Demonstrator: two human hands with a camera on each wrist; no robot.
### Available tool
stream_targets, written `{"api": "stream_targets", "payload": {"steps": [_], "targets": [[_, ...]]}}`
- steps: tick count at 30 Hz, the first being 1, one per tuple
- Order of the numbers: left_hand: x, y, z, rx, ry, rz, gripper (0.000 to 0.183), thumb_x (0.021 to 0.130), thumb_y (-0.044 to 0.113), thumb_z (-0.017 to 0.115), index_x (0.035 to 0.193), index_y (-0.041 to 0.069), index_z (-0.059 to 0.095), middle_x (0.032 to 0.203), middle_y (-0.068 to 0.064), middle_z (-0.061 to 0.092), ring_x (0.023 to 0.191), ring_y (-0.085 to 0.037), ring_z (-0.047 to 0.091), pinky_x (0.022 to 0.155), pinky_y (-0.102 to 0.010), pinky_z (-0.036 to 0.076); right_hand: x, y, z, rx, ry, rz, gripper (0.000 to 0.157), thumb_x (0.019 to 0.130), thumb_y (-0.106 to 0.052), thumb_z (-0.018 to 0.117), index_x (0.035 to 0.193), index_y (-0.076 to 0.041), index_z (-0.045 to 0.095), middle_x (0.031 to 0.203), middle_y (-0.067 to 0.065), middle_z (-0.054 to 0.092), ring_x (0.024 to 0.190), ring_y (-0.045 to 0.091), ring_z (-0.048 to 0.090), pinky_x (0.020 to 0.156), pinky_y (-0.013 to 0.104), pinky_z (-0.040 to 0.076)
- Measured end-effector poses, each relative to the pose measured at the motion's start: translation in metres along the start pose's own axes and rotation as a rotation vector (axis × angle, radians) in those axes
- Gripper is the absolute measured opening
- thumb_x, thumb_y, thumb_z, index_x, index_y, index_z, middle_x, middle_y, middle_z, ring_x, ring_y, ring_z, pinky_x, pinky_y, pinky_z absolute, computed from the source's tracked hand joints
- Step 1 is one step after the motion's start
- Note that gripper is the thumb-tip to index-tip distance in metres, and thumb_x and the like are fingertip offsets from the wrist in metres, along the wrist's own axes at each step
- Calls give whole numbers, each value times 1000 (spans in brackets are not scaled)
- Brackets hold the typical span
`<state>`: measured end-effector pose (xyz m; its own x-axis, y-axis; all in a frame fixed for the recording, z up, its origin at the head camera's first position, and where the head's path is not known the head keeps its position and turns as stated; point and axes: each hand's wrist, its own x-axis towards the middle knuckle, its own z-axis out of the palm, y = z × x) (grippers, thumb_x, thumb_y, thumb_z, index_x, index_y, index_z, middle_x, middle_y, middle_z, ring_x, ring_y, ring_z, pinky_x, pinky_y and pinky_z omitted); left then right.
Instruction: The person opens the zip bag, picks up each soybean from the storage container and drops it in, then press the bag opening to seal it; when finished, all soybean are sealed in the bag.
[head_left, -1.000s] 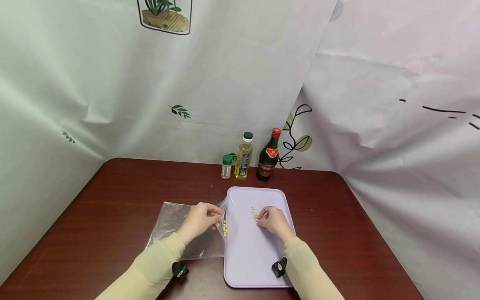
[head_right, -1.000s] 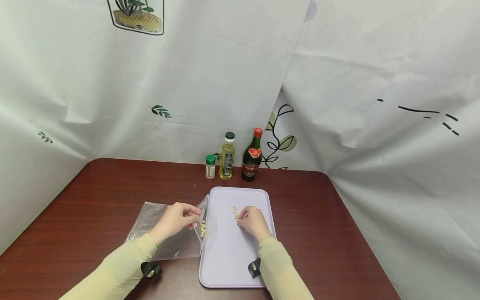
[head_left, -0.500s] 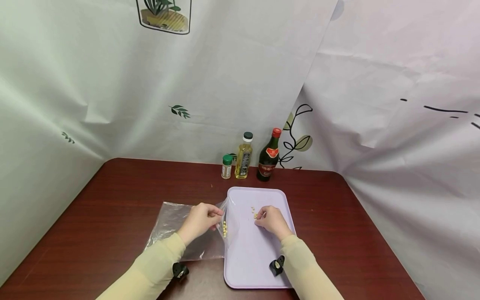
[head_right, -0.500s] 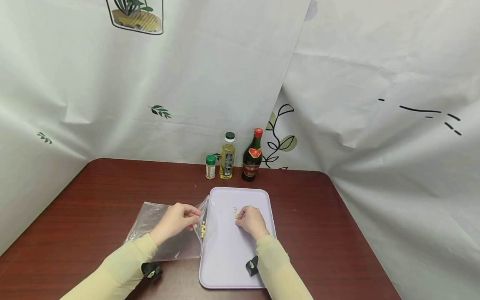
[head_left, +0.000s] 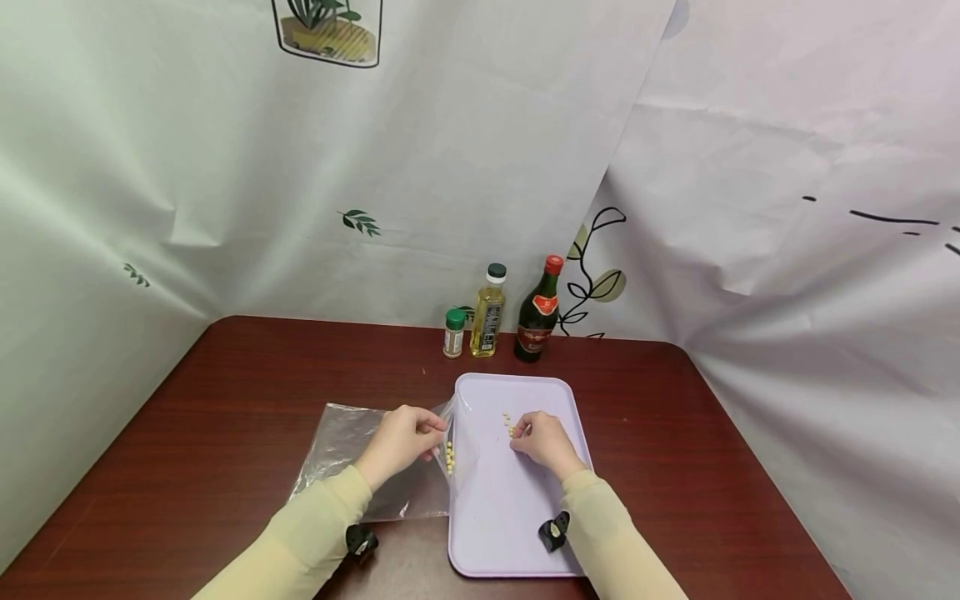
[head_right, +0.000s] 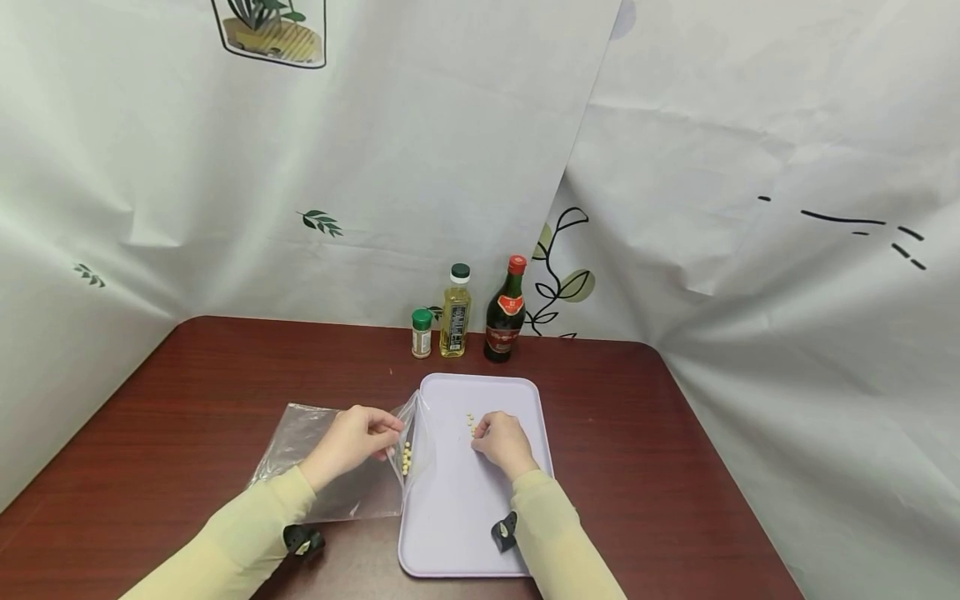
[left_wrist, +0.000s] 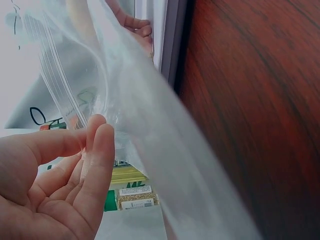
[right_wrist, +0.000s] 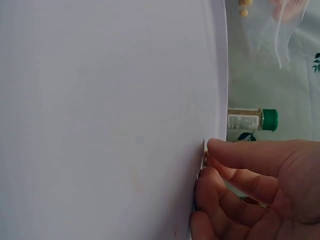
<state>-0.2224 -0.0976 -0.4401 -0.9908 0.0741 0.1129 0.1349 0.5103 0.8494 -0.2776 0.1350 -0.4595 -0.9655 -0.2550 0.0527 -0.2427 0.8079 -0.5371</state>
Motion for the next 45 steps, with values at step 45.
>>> {"api": "stream_targets", "payload": {"steps": [45], "targets": [[1, -2, 4, 33, -27, 46, 9, 79, -2, 65, 86, -2, 71, 67, -7, 69, 48, -10, 59, 48, -23, 48, -22, -39, -3, 193, -60, -198, 6, 77, -12, 72, 77, -10, 66, 64, -6, 55, 57, 5, 48, 52, 21, 40]]}}
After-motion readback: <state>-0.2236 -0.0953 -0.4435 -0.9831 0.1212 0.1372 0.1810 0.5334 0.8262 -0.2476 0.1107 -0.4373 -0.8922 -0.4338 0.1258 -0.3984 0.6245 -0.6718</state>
